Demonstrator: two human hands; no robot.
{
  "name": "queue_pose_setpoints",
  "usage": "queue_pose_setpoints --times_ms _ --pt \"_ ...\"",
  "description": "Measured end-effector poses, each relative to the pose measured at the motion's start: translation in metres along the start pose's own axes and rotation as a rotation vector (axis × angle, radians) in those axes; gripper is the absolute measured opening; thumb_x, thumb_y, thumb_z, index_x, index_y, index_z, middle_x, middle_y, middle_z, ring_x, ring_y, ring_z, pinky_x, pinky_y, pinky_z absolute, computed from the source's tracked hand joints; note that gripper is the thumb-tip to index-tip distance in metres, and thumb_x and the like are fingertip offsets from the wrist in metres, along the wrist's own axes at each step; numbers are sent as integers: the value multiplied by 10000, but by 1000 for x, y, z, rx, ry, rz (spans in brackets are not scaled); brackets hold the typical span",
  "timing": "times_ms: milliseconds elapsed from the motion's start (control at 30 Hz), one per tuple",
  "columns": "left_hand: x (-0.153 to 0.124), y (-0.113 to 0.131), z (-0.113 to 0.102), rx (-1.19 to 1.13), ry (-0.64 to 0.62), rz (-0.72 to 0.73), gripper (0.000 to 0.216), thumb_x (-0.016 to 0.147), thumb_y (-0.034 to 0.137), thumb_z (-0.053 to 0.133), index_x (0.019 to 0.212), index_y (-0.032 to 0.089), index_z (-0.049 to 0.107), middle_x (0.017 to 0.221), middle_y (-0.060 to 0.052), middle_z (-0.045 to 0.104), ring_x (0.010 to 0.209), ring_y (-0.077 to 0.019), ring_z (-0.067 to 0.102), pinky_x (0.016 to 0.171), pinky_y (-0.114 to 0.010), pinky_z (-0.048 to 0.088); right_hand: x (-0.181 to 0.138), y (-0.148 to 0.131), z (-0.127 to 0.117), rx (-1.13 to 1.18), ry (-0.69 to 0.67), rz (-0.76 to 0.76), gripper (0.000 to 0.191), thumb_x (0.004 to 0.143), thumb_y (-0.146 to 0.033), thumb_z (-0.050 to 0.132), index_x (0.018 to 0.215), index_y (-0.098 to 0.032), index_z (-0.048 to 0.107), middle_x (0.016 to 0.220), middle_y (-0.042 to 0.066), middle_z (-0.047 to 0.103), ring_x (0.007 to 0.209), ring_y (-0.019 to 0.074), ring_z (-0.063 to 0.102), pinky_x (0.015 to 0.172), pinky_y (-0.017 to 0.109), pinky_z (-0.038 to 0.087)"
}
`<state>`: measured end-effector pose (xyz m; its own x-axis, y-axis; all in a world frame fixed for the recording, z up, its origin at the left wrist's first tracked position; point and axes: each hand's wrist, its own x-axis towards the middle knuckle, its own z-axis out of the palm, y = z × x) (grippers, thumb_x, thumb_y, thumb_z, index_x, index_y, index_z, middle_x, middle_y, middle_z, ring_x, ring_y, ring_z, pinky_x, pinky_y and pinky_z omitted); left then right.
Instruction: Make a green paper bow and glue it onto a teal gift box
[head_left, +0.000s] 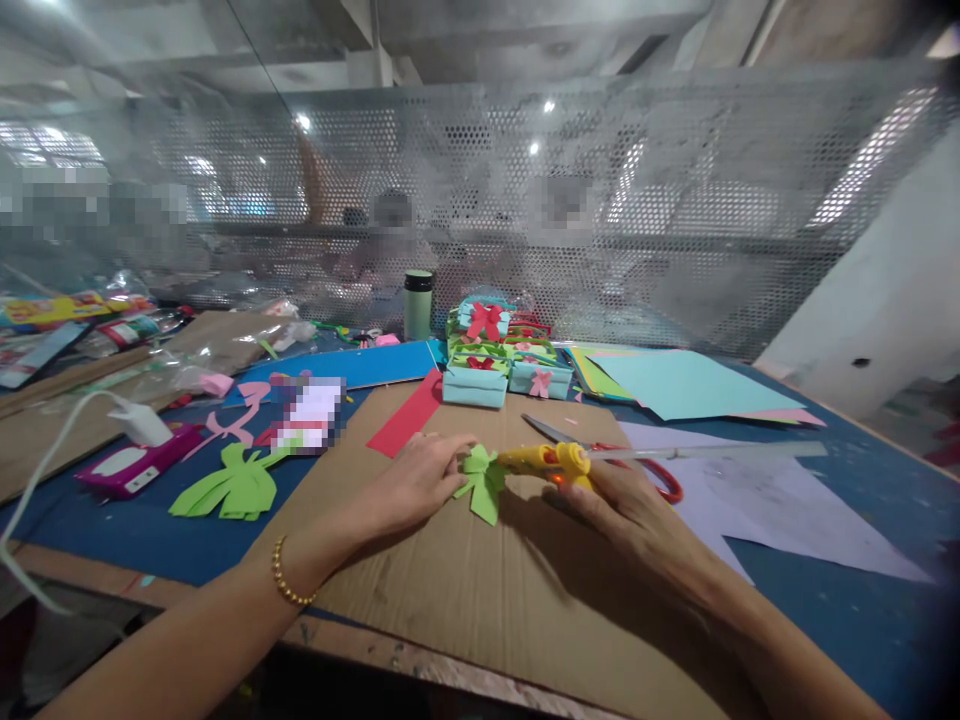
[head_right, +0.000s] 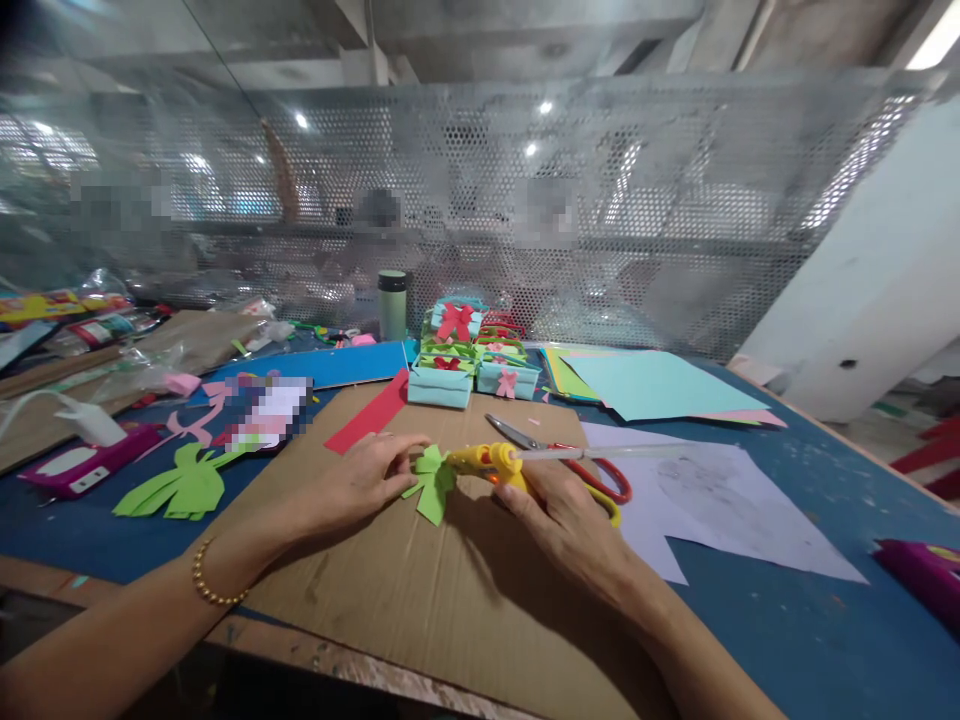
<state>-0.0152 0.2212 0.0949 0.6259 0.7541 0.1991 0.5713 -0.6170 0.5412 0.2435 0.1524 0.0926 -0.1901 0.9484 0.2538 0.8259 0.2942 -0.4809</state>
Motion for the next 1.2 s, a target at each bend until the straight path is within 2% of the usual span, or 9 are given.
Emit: queue_pose_setpoints --times_ms 100,233,300,433,700,800,933,1100,1200 --pt "-2 0 2 -94 -1 1 200 891 202 511 1055 204 625 879 -14 651 790 -172 573 676 -273 396 0 -3 -3 15 10 18 450 981 -534 380 807 -215 646 755 53 656 862 262 614 815 387 484" --pt "-1 -8 3 -120 67 -27 214 955 278 447 1058 205 620 901 -23 658 786 -165 578 677 -275 404 -1 -6 -8 46 24 48 448 955 -569 400 844 -224 664 800 58 683 838 265 619 767 374 490" --pt "0 -12 2 -56 63 -7 228 970 285 428 970 198 638 885 -29 653 774 -165 574 682 -283 406 -1 -7 -10 65 42 57 443 954 -568 401 856 -226 664 823 57 691 794 250 615 728 358 489" --pt "-1 -14 0 124 -20 96 252 957 243 461 807 189 656 873 -46 635 823 -183 572 761 -310 422 0 -9 -12 78 66 50 439 960 -561 404 888 -220 671 774 43 668 728 226 594 711 340 491" --pt "-11 -2 4 318 -115 120 317 983 322 458 854 178 708 937 -91 647 934 -236 569 831 -371 440 0 -7 -12 43 62 77 439 958 -554 402 791 -220 633 748 34 643 708 224 578 697 351 481" --pt "-13 -1 11 406 -73 136 340 983 357 459 843 166 703 924 -112 654 907 -257 570 815 -403 436 -1 -5 -11 43 48 81 443 964 -551 395 830 -219 655 782 37 659 730 228 592 689 344 482" --pt "-16 0 21 487 -12 220 279 958 316 506 846 151 701 905 -130 666 886 -270 578 782 -412 436 -5 -3 -8 54 12 78 429 965 -545 414 895 -225 691 834 45 695 812 247 632 718 339 498" --pt "-18 1 26 529 15 280 216 931 256 549 802 159 693 866 -120 662 845 -261 586 723 -393 423 -7 2 -2 71 -38 40 408 965 -541 433 948 -249 716 797 51 699 829 264 645 743 354 522" --pt "-18 0 28 534 30 308 191 936 220 542 824 163 686 905 -112 665 899 -264 591 741 -391 418 -5 4 0 73 -51 30 409 966 -537 431 955 -244 716 766 51 687 828 272 644 753 365 525"
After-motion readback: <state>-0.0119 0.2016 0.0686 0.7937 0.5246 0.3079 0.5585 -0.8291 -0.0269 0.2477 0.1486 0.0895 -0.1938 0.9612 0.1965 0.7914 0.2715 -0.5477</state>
